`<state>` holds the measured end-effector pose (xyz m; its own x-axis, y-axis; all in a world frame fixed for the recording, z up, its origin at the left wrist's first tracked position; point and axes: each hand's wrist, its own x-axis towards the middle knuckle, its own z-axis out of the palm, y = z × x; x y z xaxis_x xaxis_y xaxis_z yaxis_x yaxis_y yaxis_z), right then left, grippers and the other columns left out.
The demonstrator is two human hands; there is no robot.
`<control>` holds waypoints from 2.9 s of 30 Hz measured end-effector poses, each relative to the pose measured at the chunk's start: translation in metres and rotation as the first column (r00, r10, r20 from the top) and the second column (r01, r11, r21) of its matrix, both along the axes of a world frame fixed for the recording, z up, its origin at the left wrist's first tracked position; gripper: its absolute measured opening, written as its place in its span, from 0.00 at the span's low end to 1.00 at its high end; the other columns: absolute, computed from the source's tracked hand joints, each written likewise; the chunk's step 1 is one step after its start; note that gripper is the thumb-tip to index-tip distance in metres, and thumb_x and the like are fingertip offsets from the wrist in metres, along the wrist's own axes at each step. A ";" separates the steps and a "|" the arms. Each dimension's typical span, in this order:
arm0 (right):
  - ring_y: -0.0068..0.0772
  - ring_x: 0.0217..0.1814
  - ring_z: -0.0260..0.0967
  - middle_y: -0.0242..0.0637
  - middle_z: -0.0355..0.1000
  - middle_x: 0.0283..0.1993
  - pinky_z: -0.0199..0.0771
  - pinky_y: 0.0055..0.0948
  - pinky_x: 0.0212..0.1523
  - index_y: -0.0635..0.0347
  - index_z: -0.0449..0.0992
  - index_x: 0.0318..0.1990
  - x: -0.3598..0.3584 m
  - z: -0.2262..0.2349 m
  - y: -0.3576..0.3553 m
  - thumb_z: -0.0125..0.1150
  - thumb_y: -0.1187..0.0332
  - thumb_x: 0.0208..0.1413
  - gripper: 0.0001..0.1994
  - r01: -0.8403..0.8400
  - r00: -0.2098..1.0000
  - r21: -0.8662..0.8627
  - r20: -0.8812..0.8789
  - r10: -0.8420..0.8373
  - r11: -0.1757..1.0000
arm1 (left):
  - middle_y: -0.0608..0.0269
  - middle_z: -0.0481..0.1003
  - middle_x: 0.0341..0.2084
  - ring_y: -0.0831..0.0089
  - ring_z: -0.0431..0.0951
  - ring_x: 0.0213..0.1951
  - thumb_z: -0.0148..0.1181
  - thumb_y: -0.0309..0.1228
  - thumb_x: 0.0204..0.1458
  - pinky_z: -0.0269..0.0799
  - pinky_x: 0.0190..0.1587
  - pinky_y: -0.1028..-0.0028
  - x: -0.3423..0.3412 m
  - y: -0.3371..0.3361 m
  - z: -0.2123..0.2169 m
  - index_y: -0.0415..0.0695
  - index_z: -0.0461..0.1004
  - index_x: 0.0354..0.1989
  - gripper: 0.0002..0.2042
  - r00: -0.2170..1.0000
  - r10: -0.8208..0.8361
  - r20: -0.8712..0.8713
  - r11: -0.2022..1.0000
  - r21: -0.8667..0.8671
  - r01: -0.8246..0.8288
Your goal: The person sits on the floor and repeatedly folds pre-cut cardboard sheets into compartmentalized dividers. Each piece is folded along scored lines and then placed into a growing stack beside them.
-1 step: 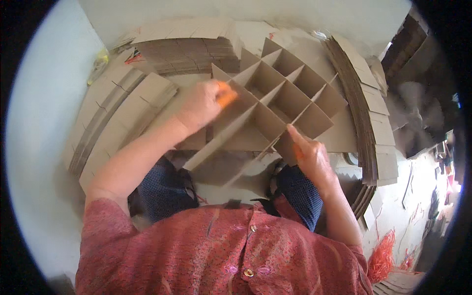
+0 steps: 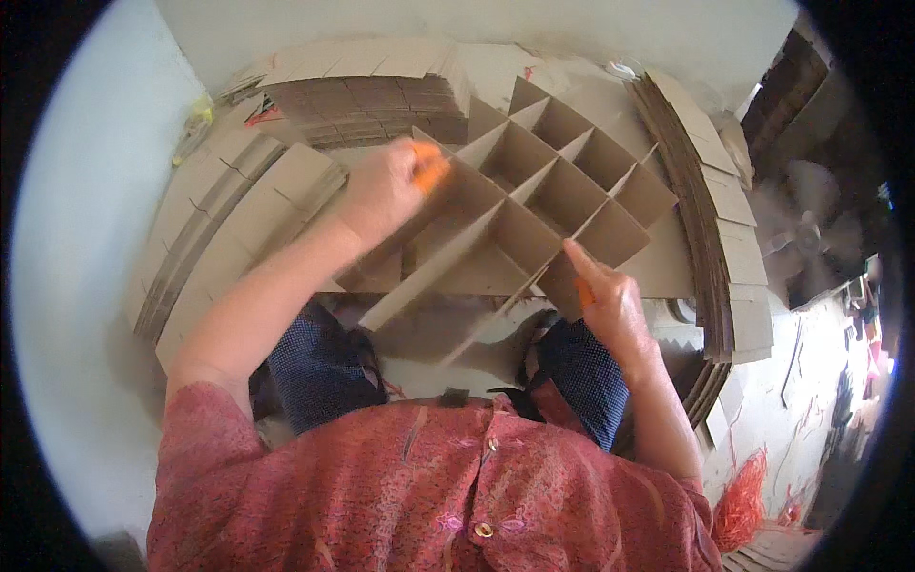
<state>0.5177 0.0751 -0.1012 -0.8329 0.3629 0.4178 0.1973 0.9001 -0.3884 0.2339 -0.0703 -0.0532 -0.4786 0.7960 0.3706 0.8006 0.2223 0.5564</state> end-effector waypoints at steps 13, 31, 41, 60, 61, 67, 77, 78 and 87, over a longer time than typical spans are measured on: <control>0.54 0.39 0.74 0.54 0.74 0.39 0.73 0.39 0.40 0.59 0.71 0.55 -0.019 -0.010 0.024 0.56 0.79 0.50 0.22 0.171 0.985 -0.078 0.011 -0.171 0.982 | 0.52 0.75 0.46 0.57 0.73 0.50 0.57 0.35 0.55 0.68 0.51 0.62 -0.154 0.087 0.022 0.41 0.74 0.48 0.15 0.909 0.184 -0.373 0.965 -0.105 -0.238; 0.25 0.42 0.70 0.33 0.74 0.40 0.70 0.24 0.42 0.64 0.75 0.44 -0.034 0.043 -0.038 0.53 0.70 0.60 0.09 -0.268 0.810 -0.862 -0.443 -0.384 0.430 | 0.54 0.71 0.51 0.65 0.77 0.47 0.62 0.30 0.52 0.74 0.48 0.69 0.038 -0.044 0.009 0.43 0.70 0.54 0.20 0.895 -0.196 -0.401 0.913 0.259 0.316; 0.22 0.24 0.64 0.39 0.72 0.25 0.65 0.23 0.27 0.63 0.77 0.40 -0.006 0.030 -0.072 0.59 0.72 0.57 0.06 -0.035 0.939 -0.310 -0.335 -0.075 0.950 | 0.60 0.76 0.38 0.75 0.77 0.34 0.60 0.29 0.55 0.76 0.36 0.75 -0.100 -0.052 -0.019 0.36 0.68 0.54 0.19 0.835 0.063 0.547 0.951 0.221 -0.217; 0.50 0.26 0.71 0.53 0.73 0.26 0.69 0.37 0.29 0.65 0.76 0.39 -0.017 -0.078 -0.060 0.58 0.71 0.56 0.07 0.055 0.989 -0.457 -0.096 -0.111 0.888 | 0.59 0.76 0.45 0.73 0.76 0.43 0.64 0.32 0.52 0.71 0.44 0.74 -0.167 -0.063 -0.137 0.36 0.69 0.55 0.23 0.434 0.059 0.899 0.982 0.027 -0.188; 0.50 0.30 0.72 0.54 0.73 0.29 0.70 0.37 0.32 0.65 0.76 0.40 -0.016 -0.074 -0.061 0.59 0.71 0.55 0.08 0.067 0.993 -0.452 -0.058 -0.105 0.889 | 0.59 0.76 0.45 0.73 0.76 0.43 0.63 0.33 0.53 0.71 0.44 0.74 -0.161 -0.066 -0.134 0.36 0.69 0.55 0.22 0.518 0.060 0.853 0.986 0.028 -0.161; 0.45 0.57 0.69 0.47 0.72 0.54 0.66 0.35 0.58 0.65 0.71 0.53 0.007 -0.023 -0.043 0.65 0.69 0.51 0.21 0.103 0.889 -0.209 -0.419 -0.184 0.972 | 0.62 0.75 0.46 0.74 0.74 0.45 0.56 0.42 0.58 0.70 0.48 0.73 -0.082 -0.103 -0.098 0.41 0.70 0.55 0.22 0.450 -0.028 0.893 0.961 0.149 -0.235; 0.39 0.55 0.69 0.51 0.73 0.51 0.65 0.34 0.56 0.69 0.62 0.61 -0.022 0.019 -0.028 0.64 0.49 0.51 0.38 0.054 0.997 -0.438 0.072 -0.025 0.897 | 0.62 0.62 0.61 0.69 0.62 0.61 0.36 0.61 0.59 0.62 0.58 0.68 0.040 -0.043 -0.078 0.50 0.56 0.67 0.35 0.501 -0.332 0.799 0.927 0.179 0.330; 0.46 0.57 0.68 0.58 0.71 0.52 0.65 0.36 0.56 0.76 0.55 0.63 -0.024 0.011 -0.032 0.67 0.46 0.46 0.47 0.210 0.973 -0.383 0.173 -0.153 0.900 | 0.61 0.58 0.64 0.66 0.61 0.62 0.35 0.62 0.59 0.59 0.61 0.67 0.047 -0.029 -0.097 0.50 0.52 0.68 0.36 0.381 -0.356 0.854 0.907 0.217 0.361; 0.31 0.48 0.69 0.43 0.73 0.48 0.69 0.28 0.50 0.72 0.68 0.56 0.013 -0.031 0.034 0.55 0.79 0.48 0.24 0.102 0.983 -0.726 -0.029 -0.179 0.680 | 0.63 0.74 0.49 0.75 0.72 0.48 0.42 0.38 0.64 0.67 0.51 0.73 0.096 -0.003 -0.141 0.45 0.70 0.56 0.18 0.637 -0.325 0.699 0.910 0.049 0.411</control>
